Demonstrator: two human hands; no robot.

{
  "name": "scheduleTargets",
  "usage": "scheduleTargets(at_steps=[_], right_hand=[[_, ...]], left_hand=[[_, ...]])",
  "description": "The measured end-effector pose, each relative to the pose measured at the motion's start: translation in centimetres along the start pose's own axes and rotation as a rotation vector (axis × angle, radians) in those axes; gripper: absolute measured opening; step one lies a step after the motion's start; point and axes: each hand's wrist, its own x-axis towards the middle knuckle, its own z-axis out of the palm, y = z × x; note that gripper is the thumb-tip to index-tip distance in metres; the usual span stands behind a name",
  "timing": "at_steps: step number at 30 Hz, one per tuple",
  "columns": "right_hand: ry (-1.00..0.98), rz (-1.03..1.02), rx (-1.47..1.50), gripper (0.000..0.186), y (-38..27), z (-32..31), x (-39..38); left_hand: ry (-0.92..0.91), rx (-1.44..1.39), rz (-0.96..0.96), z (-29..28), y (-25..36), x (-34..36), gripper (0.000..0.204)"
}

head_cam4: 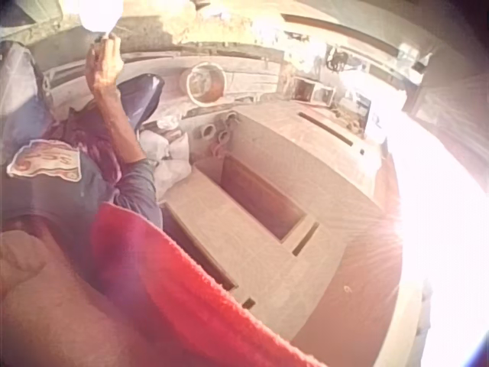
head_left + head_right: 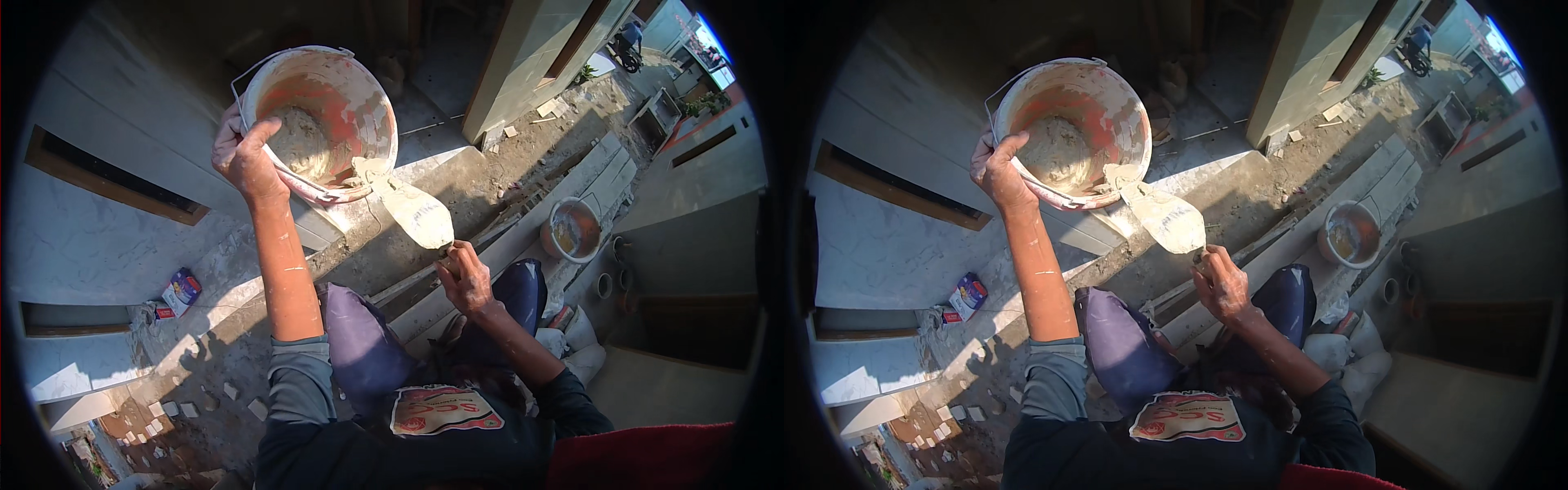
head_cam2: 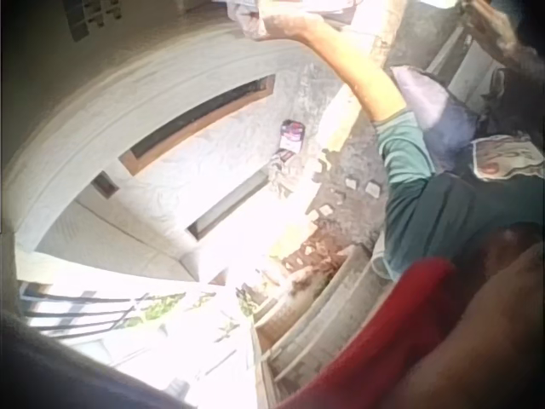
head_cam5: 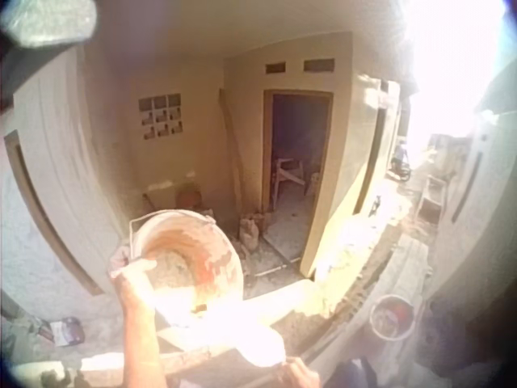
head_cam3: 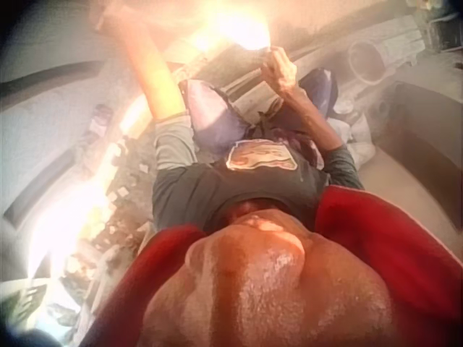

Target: The person scoops plaster from a bucket using a trowel and applies it along the ceiling overhang of a building.

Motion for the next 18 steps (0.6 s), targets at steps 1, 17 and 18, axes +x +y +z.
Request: scheduleTargets(at_steps=[1, 17, 18], right_hand=[[0.004, -0.010, -0.003, 0.031, 0.0, -1.1, 0.1], [-0.659, 0.787, 1.578, 0.034, -2.5, -1.6, 7.2], [-0.707, 0.797, 1.569, 0.036, -2.3, -1.7, 6.1]], left_hand=[[0.020, -0.003, -0.019, 0.0, 0.2, 0.1, 0.020], [-0.012, -0.062, 0.019, -0.7, 0.9, -0.2, 0.016], [0.025, -0.107, -0.062, -1.4, 1.1, 0.1, 0.016]])
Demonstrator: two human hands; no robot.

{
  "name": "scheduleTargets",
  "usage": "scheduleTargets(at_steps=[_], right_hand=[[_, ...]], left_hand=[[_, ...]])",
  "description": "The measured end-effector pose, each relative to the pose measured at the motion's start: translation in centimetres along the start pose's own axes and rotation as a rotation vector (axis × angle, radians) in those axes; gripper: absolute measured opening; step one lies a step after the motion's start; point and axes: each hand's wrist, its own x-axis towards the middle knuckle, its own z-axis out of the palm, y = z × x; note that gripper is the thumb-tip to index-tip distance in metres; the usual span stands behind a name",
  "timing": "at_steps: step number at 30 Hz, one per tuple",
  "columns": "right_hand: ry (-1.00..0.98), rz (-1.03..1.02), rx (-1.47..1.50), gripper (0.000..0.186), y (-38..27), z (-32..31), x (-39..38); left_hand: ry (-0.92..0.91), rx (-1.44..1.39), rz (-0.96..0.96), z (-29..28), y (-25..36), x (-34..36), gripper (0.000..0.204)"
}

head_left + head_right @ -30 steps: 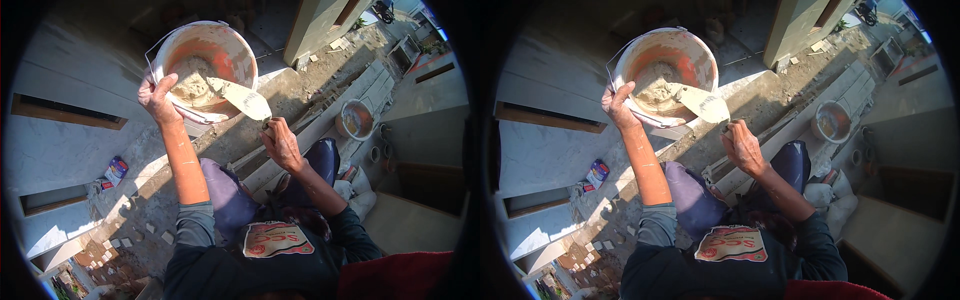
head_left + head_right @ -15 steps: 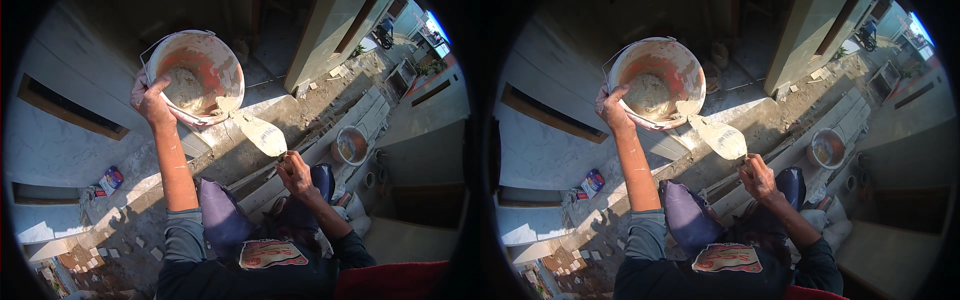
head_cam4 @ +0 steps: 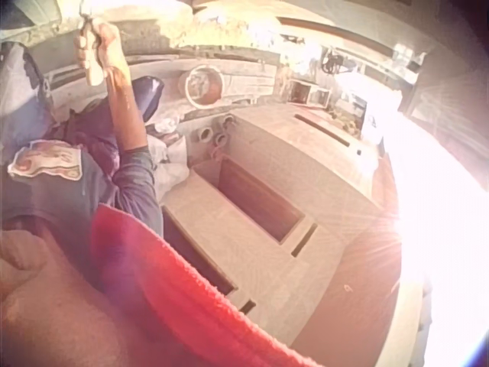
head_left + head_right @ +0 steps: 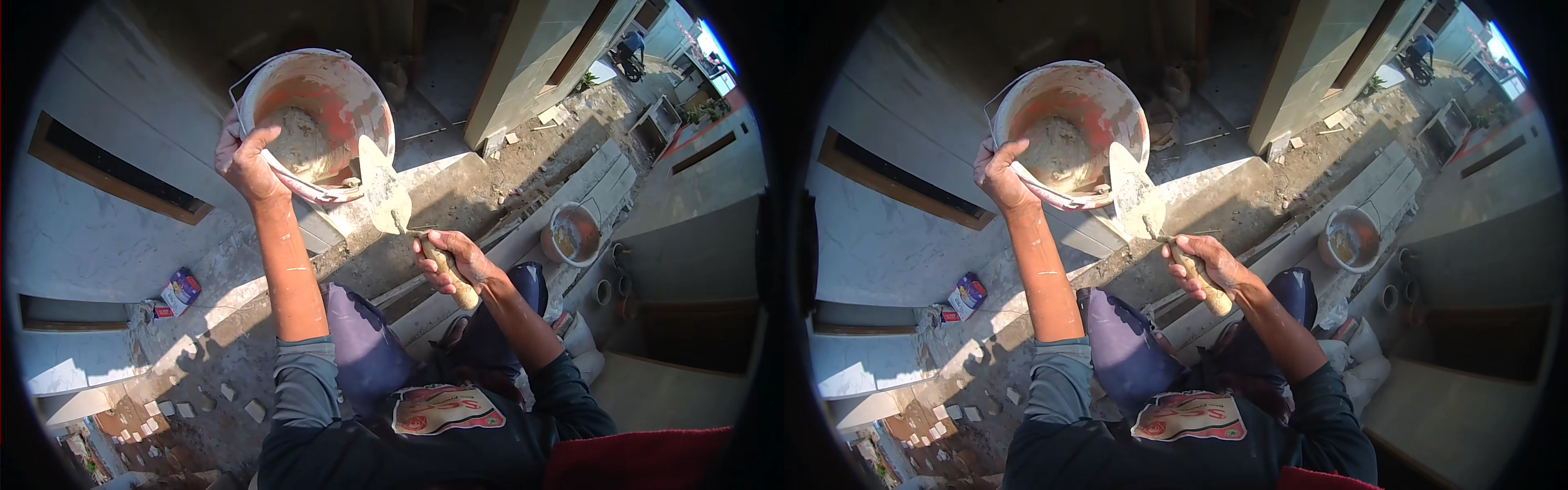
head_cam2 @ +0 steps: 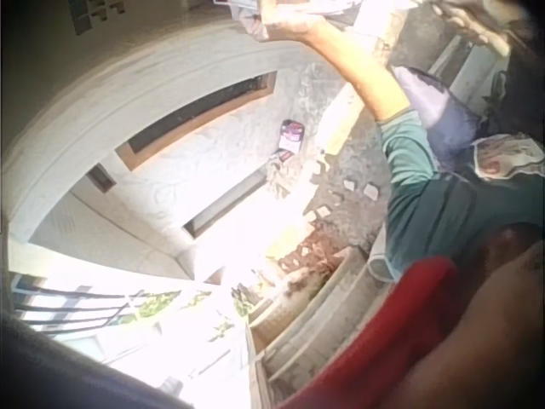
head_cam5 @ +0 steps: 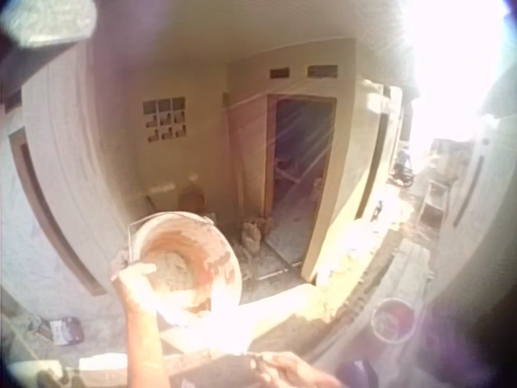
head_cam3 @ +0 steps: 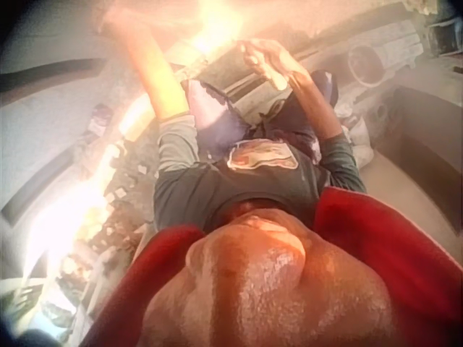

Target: The person scoops plaster from a bucket using a trowel and applies it along the ceiling overhang of a building.

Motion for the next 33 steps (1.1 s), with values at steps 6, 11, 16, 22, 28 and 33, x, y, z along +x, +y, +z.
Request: scheduleTargets(at_steps=[6, 11, 16, 22, 28, 33], right_hand=[[0.193, 0.071, -0.573, 0.043, -0.5, -2.6, -6.7], [0.545, -0.664, -1.966, 0.033, -6.2, 0.2, -6.6], [0.520, -0.819, -2.335, 0.035, -7.7, -1.0, -3.8], [0.266, -0.797, -1.939, 0.041, -1.8, -0.9, -1.1], [0.300, -0.926, -1.933, 0.042, -7.5, 2.5, -2.0], [0.379, -1.174, -2.175, 0.042, -15.7, 8.0, -7.1]], left_hand=[[0.015, 0.076, 0.079, -4.3, -1.2, 2.1, 0.031], [-0.123, 0.140, -0.011, -2.5, 1.7, 1.2, 0.035], [-0.382, 0.090, -0.056, -0.4, 3.0, 0.2, 0.011], [-0.381, 0.148, 0.031, 2.1, 3.2, 0.1, 0.016], [-0.198, -0.053, -0.162, 2.7, 4.5, 2.1, 0.023], [-0.264, -0.250, -0.304, 2.8, 4.2, 2.5, 0.018]])
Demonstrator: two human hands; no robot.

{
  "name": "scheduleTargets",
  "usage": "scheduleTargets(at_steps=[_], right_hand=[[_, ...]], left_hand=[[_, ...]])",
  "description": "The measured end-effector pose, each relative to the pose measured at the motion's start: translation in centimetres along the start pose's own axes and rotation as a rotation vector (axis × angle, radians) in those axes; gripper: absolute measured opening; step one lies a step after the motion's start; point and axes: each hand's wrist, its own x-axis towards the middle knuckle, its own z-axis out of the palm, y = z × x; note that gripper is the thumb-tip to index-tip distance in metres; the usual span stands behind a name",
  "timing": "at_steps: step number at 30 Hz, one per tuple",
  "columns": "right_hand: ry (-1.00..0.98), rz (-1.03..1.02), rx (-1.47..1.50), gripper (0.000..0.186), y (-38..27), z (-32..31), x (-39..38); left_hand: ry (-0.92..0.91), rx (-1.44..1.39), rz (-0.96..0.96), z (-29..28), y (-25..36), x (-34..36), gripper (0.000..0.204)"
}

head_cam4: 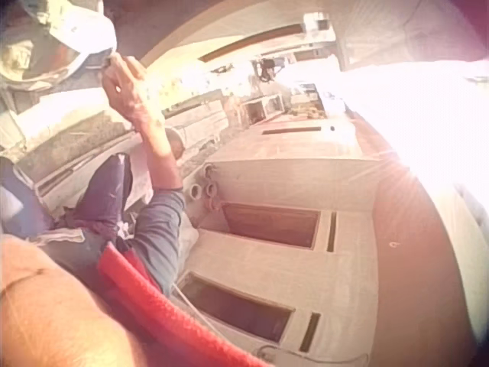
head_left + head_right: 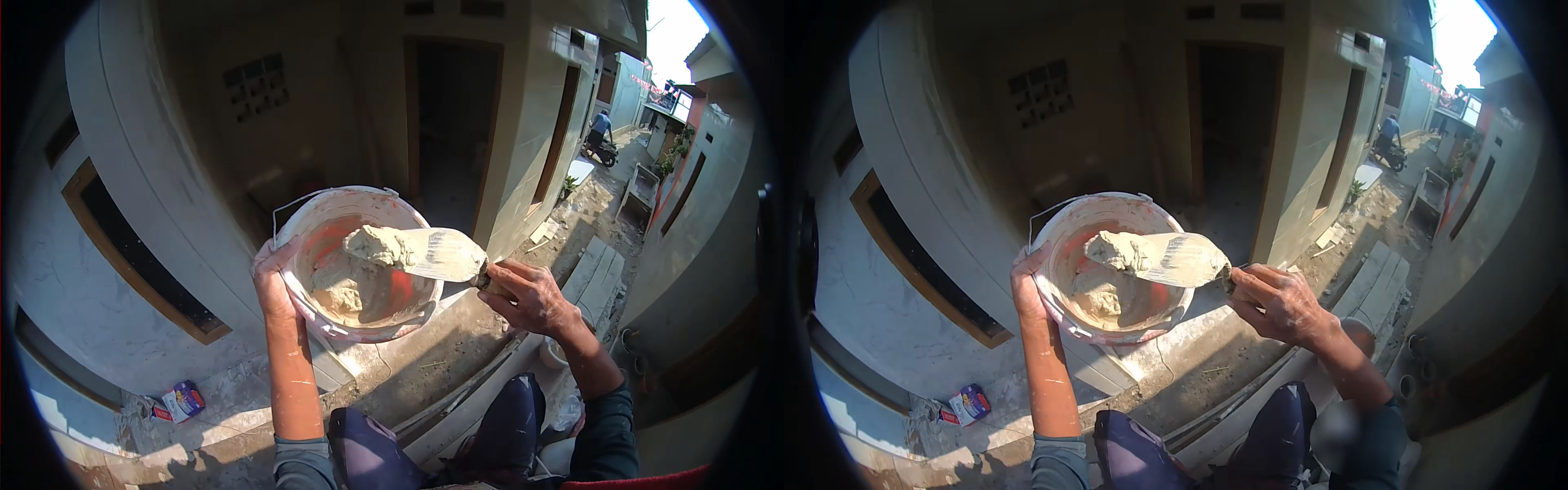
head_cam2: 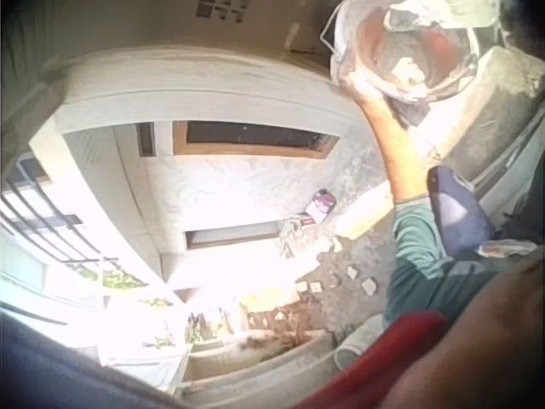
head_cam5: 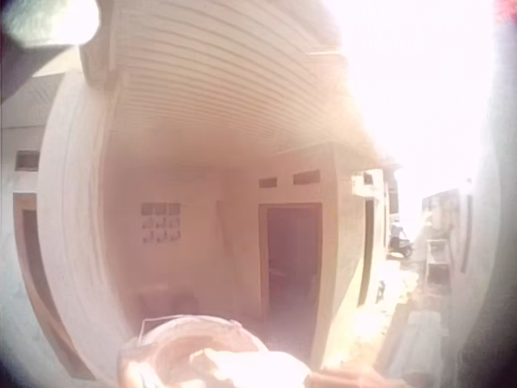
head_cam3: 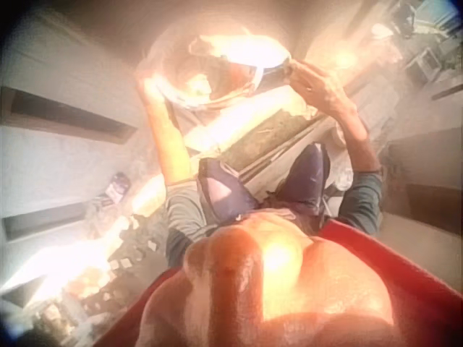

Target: The person scoops plaster from a bucket using a trowel and applies it along the ceiling overhang of a building.

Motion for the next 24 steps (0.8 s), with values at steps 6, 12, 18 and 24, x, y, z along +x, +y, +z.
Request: scheduleTargets(at_steps=[6, 12, 18, 24], right_hand=[[0.121, 0.066, -0.238, 0.042, -1.6, -11.7, 8.5], [0.277, 0.036, -0.487, 0.048, -5.8, -22.4, 15.5], [0.395, 0.117, -0.665, 0.054, -8.1, -29.6, 19.5], [0.445, 0.101, -0.807, 0.061, -8.7, -34.5, 19.9]], left_hand=[[-0.126, -0.156, -0.036, 2.1, 1.1, 1.1, 0.016], [-0.382, -0.228, 0.072, 6.8, 5.1, 5.1, 0.020], [-0.511, -0.288, -0.092, 12.3, 8.7, 10.5, 0.032], [-0.707, -0.306, -0.115, 16.6, 10.0, 12.8, 0.044]])
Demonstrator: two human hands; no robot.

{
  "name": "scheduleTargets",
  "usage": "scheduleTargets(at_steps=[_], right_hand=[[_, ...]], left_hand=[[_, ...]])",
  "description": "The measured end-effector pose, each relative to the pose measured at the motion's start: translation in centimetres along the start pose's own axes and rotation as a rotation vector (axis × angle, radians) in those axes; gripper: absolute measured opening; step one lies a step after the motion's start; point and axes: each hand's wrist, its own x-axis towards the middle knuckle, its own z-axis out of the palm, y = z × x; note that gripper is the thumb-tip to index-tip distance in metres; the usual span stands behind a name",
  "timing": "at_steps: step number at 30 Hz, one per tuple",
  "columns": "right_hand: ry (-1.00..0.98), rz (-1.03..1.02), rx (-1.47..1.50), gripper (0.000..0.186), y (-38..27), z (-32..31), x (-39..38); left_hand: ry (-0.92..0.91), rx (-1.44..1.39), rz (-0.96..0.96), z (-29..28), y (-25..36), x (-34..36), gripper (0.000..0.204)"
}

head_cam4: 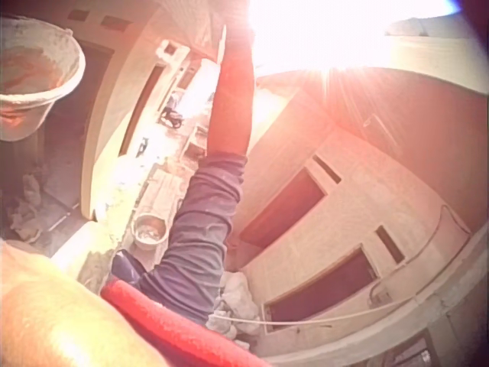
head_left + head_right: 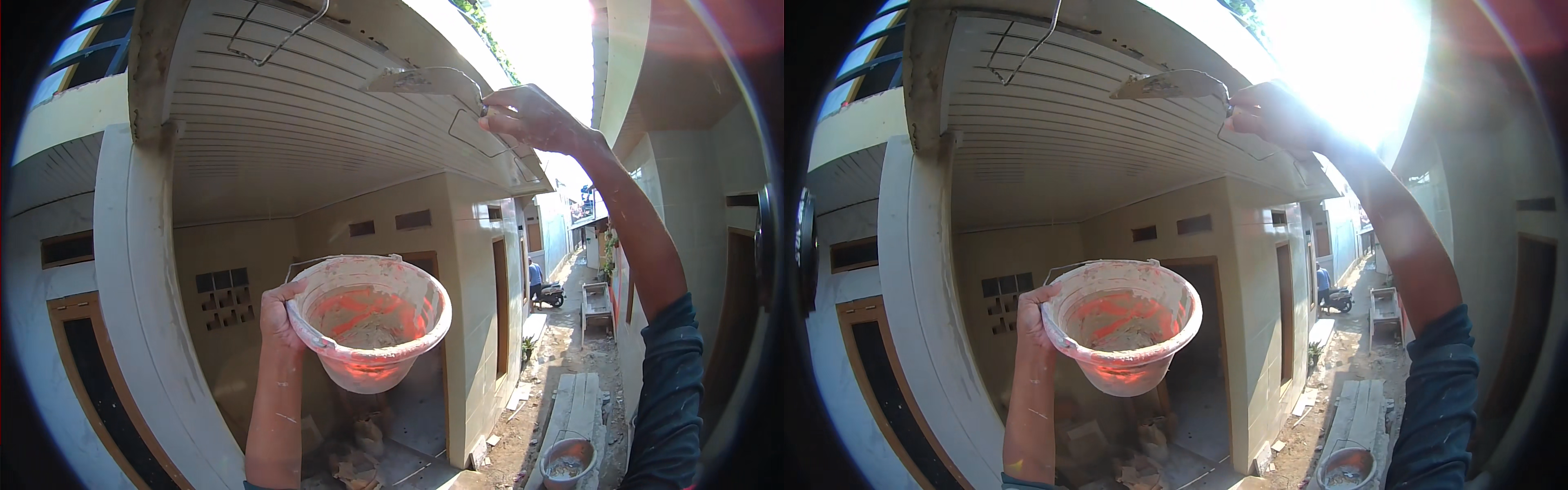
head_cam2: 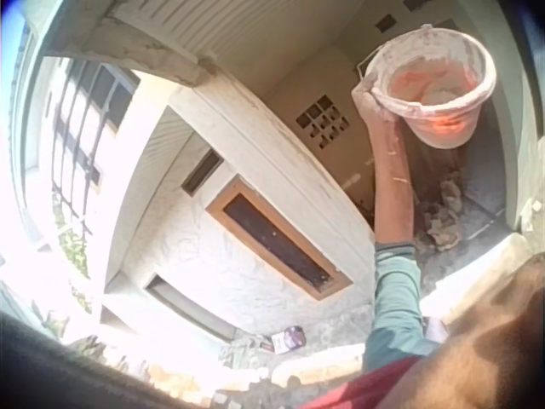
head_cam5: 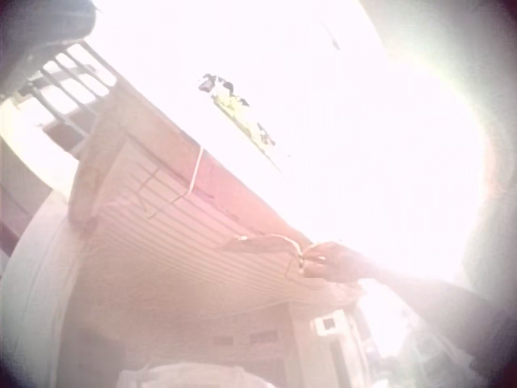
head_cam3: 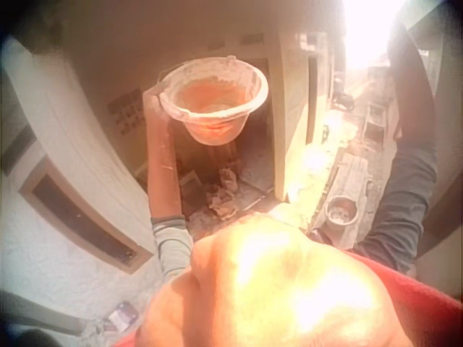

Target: The person scoops plaster from a bucket using a trowel and applies it along the ceiling overhang of a building.

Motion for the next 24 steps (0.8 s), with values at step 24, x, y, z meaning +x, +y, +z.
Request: scheduleTargets(at_steps=[24], right_hand=[[0.228, -0.601, -0.761, 0.020, 3.2, -7.6, 2.2]], left_hand=[[-0.228, 0.010, -0.015, 15.5, 5.6, -5.6, 0.043]])
